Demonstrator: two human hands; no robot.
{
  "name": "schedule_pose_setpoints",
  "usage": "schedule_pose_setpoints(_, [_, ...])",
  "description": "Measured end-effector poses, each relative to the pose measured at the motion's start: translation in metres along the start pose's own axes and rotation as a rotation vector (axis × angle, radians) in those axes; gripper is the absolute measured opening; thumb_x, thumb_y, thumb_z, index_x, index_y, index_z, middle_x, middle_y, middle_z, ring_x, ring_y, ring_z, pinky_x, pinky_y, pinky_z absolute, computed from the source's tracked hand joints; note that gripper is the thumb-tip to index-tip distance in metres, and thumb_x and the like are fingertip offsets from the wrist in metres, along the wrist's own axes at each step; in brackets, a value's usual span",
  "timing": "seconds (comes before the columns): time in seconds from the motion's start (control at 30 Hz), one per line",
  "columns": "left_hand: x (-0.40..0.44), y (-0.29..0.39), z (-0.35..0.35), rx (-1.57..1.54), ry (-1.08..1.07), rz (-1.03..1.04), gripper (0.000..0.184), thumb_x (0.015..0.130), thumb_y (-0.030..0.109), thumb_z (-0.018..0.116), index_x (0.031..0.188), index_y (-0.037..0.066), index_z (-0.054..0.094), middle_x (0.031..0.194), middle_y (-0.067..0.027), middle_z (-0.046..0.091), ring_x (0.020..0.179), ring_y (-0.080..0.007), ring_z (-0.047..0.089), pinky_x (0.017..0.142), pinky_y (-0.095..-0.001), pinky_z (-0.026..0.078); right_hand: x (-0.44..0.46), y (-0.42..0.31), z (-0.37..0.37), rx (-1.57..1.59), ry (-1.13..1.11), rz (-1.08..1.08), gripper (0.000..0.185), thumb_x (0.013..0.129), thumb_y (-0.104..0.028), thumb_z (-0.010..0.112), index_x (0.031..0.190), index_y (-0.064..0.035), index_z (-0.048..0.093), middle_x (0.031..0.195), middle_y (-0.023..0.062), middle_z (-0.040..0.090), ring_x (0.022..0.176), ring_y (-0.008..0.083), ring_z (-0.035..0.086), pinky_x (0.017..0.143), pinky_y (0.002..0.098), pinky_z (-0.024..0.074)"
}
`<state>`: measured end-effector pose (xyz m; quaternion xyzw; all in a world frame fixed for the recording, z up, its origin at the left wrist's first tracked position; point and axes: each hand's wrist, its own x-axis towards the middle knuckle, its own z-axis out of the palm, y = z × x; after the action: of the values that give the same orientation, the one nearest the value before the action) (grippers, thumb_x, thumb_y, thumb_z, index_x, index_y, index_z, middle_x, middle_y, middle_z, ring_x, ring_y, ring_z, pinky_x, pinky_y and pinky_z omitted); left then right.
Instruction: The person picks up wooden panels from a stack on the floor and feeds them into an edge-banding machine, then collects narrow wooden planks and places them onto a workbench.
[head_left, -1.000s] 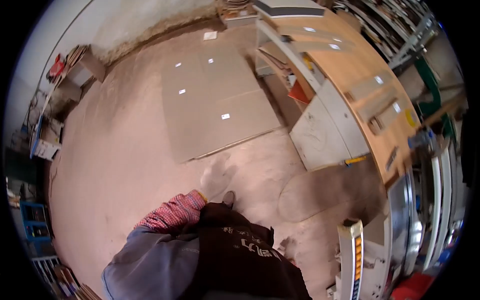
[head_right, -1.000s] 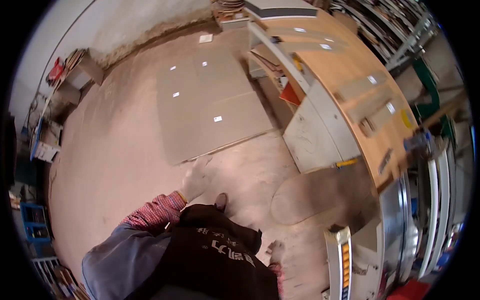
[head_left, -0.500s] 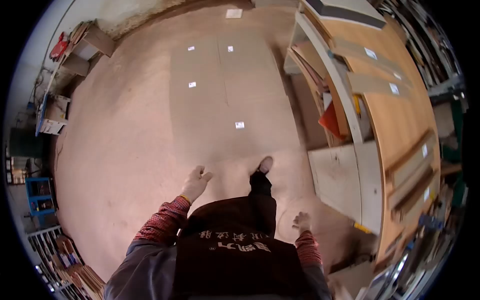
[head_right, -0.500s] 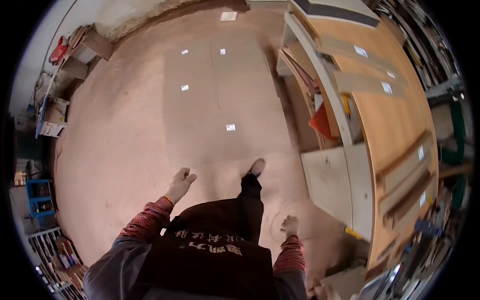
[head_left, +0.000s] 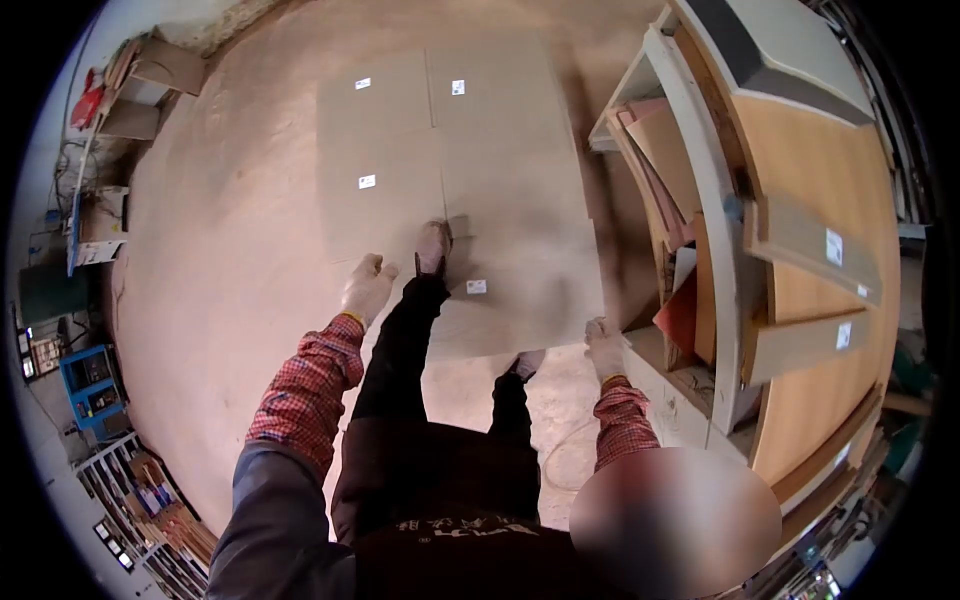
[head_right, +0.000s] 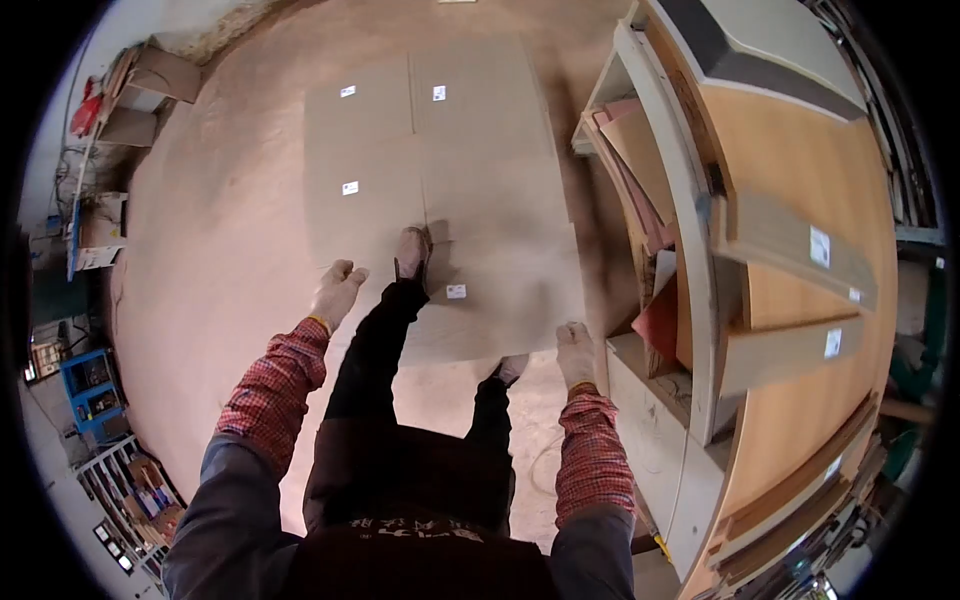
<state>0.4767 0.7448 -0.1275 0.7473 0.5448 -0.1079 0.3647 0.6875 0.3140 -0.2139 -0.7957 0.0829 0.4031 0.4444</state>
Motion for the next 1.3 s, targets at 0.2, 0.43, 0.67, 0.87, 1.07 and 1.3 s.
schedule_pose_setpoints(0.2, [0.154, 0.066, 0.084, -0.028, -0.082, -0.132, 0.061, 0.095, 0.04, 0.063, 0.139, -0.001, 0.057, 0.137, -0.0257, 0.062, 0.13, -0.0409, 0.058, 0.109, -0.0445, 0.046, 0.146, 0.006, 0.041, -0.799, 0.069, -0.247, 0.025, 0.098, -0.027, 0.059, 0.113, -0.0083, 0.065, 0.105, 0.0185, 0.069, 0.097, 0.0347, 0.066, 0.087, 0.0451, 0.0524])
schedule_pose_setpoints(0.43, [0.321, 0.079, 0.141, -0.037, -0.129, -0.092, 0.075, 0.094, 0.042, 0.066, 0.146, -0.008, 0.046, 0.141, -0.0319, 0.056, 0.134, -0.041, 0.055, 0.113, -0.0429, 0.043, 0.305, -0.11, 0.115, -0.64, 0.193, -0.122, 0.032, 0.102, -0.031, 0.057, 0.125, -0.0085, 0.057, 0.124, 0.0236, 0.058, 0.116, 0.0416, 0.059, 0.099, 0.0467, 0.0504])
schedule_pose_setpoints(0.67, [0.437, 0.056, 0.208, -0.485, -0.052, -0.116, 0.062, 0.092, 0.036, 0.071, 0.137, -0.004, 0.056, 0.126, -0.0237, 0.068, 0.116, -0.034, 0.066, 0.099, -0.039, 0.051, 0.462, -0.175, 0.159, -0.559, 0.36, -0.459, 0.067, 0.095, -0.042, 0.065, 0.147, -0.0052, 0.044, 0.141, 0.0271, 0.056, 0.127, 0.0457, 0.055, 0.108, 0.048, 0.0451])
schedule_pose_setpoints(0.87, [0.443, 0.057, 0.225, -0.444, 0.167, -0.23, 0.05, 0.091, 0.037, 0.072, 0.121, -0.002, 0.065, 0.11, -0.0192, 0.071, 0.099, -0.0271, 0.068, 0.087, -0.0384, 0.053, 0.481, -0.179, 0.184, -0.706, 0.396, -0.216, 0.07, 0.095, -0.042, 0.064, 0.148, -0.0013, 0.043, 0.142, 0.0275, 0.055, 0.131, 0.0461, 0.053, 0.11, 0.0489, 0.0434])
schedule_pose_setpoints(1.07, [0.404, 0.048, 0.181, -0.413, -0.06, -0.243, 0.052, 0.091, 0.039, 0.067, 0.114, -0.007, 0.067, 0.096, -0.0156, 0.069, 0.085, -0.0222, 0.066, 0.071, -0.0374, 0.053, 0.407, -0.135, 0.203, -0.49, 0.328, -0.185, 0.073, 0.096, -0.045, 0.06, 0.15, 0.0012, 0.043, 0.146, 0.0267, 0.051, 0.132, 0.0447, 0.049, 0.114, 0.0502, 0.0379])
schedule_pose_setpoints(1.3, [0.362, -0.002, 0.168, -0.142, -0.135, -0.424, 0.061, 0.086, 0.05, 0.069, 0.11, -0.006, 0.066, 0.09, -0.0132, 0.066, 0.08, -0.0235, 0.063, 0.068, -0.039, 0.05, 0.35, -0.083, 0.21, -0.543, 0.294, 0.091, 0.078, 0.092, -0.048, 0.062, 0.15, -0.0001, 0.043, 0.144, 0.0306, 0.049, 0.131, 0.0466, 0.05, 0.112, 0.0515, 0.0401])
